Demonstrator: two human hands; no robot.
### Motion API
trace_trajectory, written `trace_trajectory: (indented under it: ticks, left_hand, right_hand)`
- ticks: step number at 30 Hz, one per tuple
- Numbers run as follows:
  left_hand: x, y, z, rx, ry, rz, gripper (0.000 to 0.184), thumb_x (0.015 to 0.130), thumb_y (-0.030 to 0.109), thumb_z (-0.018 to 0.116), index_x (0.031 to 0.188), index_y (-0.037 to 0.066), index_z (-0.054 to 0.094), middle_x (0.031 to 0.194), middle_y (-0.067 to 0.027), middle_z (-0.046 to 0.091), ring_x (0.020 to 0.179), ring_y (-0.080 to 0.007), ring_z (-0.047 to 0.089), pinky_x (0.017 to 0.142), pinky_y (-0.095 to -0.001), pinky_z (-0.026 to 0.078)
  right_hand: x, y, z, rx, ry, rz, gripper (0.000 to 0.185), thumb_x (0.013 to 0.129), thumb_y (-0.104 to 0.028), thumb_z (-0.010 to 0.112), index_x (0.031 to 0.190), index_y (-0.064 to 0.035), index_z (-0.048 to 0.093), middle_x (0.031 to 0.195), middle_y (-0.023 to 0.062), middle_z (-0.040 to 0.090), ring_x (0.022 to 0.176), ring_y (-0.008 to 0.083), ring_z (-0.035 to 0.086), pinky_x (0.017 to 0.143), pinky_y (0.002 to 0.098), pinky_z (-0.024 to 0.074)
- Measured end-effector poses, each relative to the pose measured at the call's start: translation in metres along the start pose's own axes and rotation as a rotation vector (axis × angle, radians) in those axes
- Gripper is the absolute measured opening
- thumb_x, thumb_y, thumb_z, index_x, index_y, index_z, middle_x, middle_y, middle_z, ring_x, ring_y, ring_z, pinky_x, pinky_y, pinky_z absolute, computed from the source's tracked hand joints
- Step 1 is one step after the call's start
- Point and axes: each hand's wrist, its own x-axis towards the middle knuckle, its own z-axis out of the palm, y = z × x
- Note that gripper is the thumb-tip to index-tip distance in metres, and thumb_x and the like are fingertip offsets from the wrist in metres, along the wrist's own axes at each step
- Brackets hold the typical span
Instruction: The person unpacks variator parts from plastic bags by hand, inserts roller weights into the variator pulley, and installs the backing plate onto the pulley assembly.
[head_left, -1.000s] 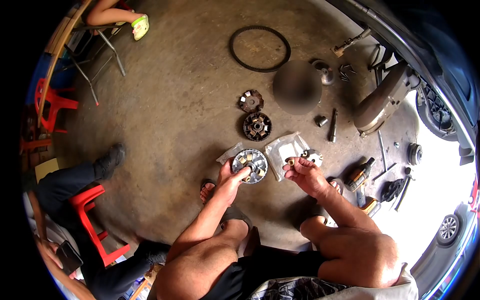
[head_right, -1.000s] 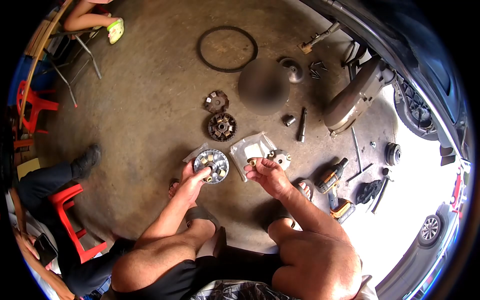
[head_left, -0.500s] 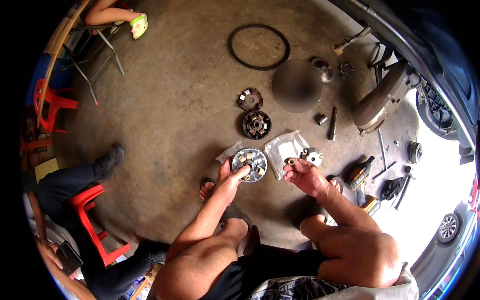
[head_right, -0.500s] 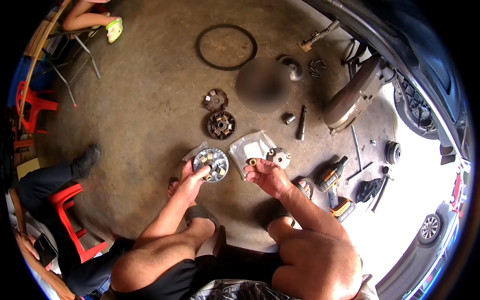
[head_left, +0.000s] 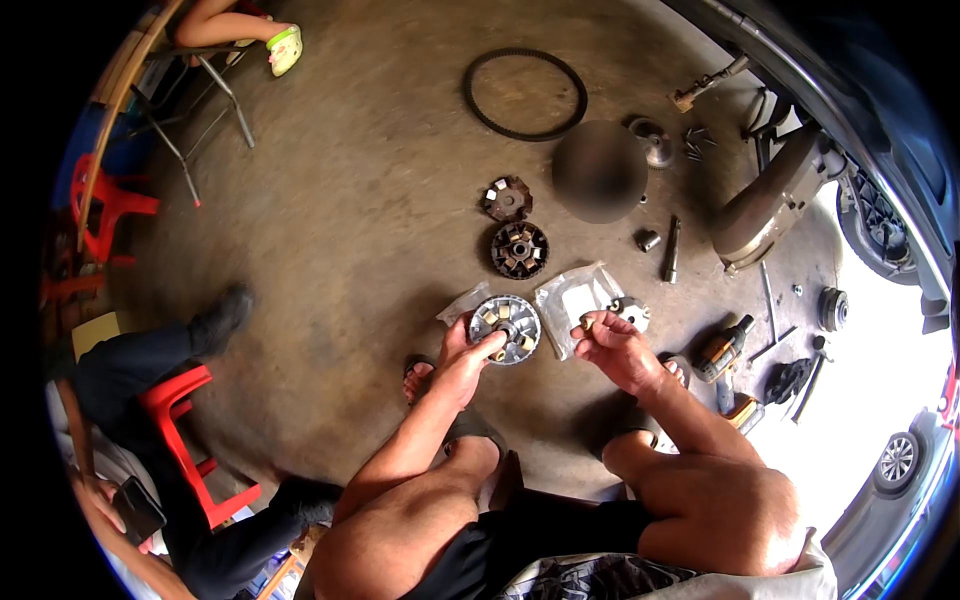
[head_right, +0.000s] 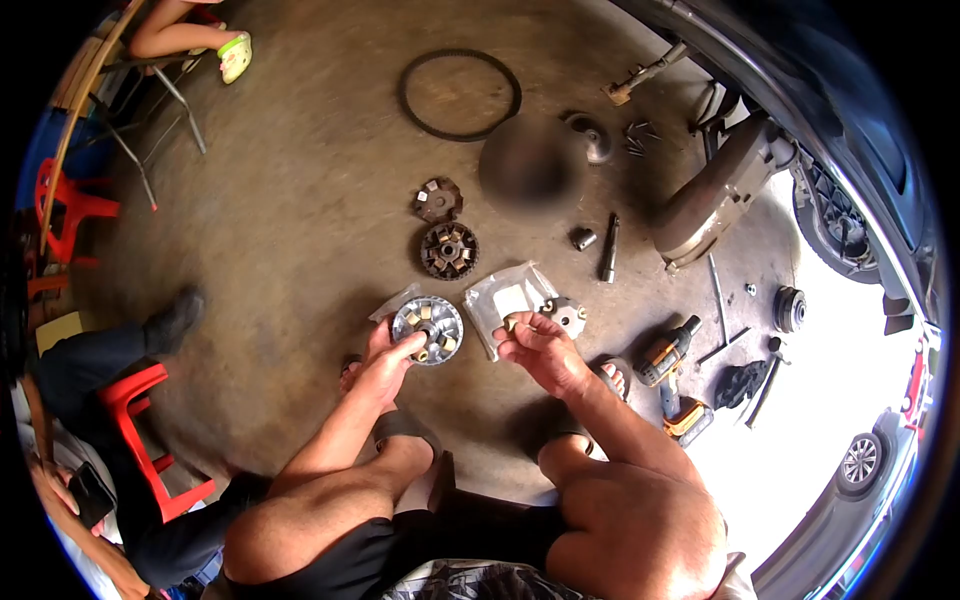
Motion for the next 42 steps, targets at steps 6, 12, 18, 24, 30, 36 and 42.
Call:
trace_trajectory:
  ticks: [6,12,18,24,30,36,42]
  left_hand:
    - [-0.001,0.001,0.005,0.025,-0.006,0.001,0.046,0.088,0.002,0.066,0.132,0.003,0.051,0.124,-0.0091,0.061,0.113,-0.0185,0.06,0.093,-0.0358,0.052]
    - [0.003,-0.004,0.007,0.06,0.015,0.022,0.04,0.085,0.009,0.074,0.12,0.001,0.056,0.113,-0.0072,0.064,0.102,-0.0145,0.062,0.088,-0.03,0.052]
    - [0.003,-0.001,0.012,0.108,0.025,0.051,0.043,0.083,0.01,0.076,0.12,0.001,0.056,0.11,-0.0066,0.064,0.098,-0.0138,0.062,0.084,-0.029,0.053]
    - [0.0,-0.001,0.015,0.109,0.021,0.042,0.044,0.083,0.011,0.078,0.119,0.001,0.055,0.108,-0.0059,0.063,0.096,-0.0124,0.062,0.081,-0.0279,0.054]
    - [-0.001,-0.001,0.016,0.135,0.032,0.069,0.045,0.083,0.011,0.078,0.12,0.001,0.055,0.108,-0.0059,0.063,0.097,-0.0129,0.062,0.084,-0.0287,0.053]
    - [-0.002,-0.004,0.015,0.127,0.025,0.064,0.046,0.083,0.012,0.078,0.121,0.001,0.055,0.11,-0.006,0.064,0.098,-0.0132,0.062,0.087,-0.0293,0.052]
    - [-0.001,-0.004,0.012,0.158,-0.002,0.039,0.052,0.084,0.007,0.073,0.13,0.001,0.05,0.116,-0.0064,0.062,0.105,-0.0148,0.06,0.093,-0.0313,0.05]
  right_hand:
    - [0.005,-0.007,0.008,-0.21,-0.014,-0.128,0.017,0.093,-0.006,0.066,0.108,-0.008,0.059,0.098,0.0021,0.064,0.086,0.0141,0.064,0.082,0.0303,0.0527]
    - [0.011,-0.015,0.028,-0.615,-0.033,-0.293,0.023,0.089,0.004,0.065,0.109,-0.0043,0.06,0.099,0.0007,0.064,0.088,0.0122,0.063,0.083,0.0281,0.0518]
    - [0.016,-0.026,0.059,-1.281,-0.085,-0.626,0.023,0.081,0.004,0.069,0.103,0.0005,0.063,0.089,0.0121,0.062,0.083,0.0222,0.066,0.076,0.0339,0.0521]
    - [0.019,-0.022,0.079,-1.628,-0.151,-0.838,0.023,0.076,0.003,0.068,0.097,-0.0042,0.062,0.093,0.013,0.061,0.085,0.0317,0.061,0.078,0.0408,0.0471]
    - [0.022,-0.016,0.082,-1.76,-0.11,-0.921,0.023,0.075,-0.001,0.071,0.096,-0.0066,0.062,0.093,0.0107,0.06,0.088,0.0317,0.06,0.08,0.0408,0.044]
    - [0.022,-0.017,0.083,-1.781,-0.135,-0.857,0.02,0.077,-0.004,0.069,0.095,-0.007,0.062,0.093,0.0102,0.06,0.088,0.0299,0.06,0.081,0.0403,0.0438]
    - [0.022,-0.018,0.083,-1.816,-0.155,-0.821,0.019,0.079,-0.007,0.069,0.096,-0.0069,0.061,0.091,0.0098,0.06,0.089,0.0292,0.062,0.082,0.0398,0.0447]
